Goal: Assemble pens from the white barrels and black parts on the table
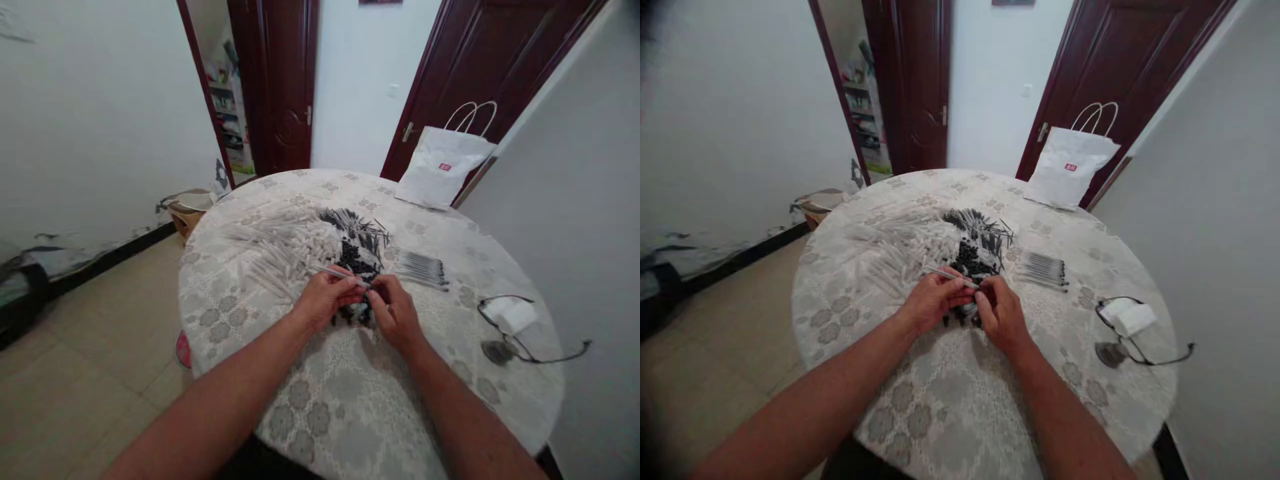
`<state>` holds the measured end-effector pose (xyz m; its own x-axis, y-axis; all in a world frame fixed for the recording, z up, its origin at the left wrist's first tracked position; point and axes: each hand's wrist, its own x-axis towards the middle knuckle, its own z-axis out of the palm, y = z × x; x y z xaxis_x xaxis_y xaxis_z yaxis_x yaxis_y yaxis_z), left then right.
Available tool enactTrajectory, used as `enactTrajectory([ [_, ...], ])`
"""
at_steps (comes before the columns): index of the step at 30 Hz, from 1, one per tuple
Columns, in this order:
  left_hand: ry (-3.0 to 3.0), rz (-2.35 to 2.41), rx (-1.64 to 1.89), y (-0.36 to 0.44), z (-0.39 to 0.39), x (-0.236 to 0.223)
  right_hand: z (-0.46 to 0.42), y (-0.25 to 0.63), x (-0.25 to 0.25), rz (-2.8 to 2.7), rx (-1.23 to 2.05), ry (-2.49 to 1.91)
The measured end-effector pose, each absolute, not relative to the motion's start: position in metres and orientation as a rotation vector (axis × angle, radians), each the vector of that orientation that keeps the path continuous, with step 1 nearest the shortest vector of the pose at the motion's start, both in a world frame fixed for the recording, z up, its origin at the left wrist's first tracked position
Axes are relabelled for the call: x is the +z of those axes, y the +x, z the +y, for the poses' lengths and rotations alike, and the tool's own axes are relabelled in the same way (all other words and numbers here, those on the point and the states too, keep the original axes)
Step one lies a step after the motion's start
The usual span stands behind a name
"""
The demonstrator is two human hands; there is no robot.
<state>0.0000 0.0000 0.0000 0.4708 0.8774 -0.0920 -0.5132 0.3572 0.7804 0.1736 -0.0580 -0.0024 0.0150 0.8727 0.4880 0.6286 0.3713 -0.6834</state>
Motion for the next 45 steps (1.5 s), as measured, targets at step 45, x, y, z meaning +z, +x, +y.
enactTrajectory([
  [45,0.793,0.562,0.945,0.0009,-0.0035,0.0004,-0.0598,0.1753,-0.0039,-1.772,0.222,-1.359],
])
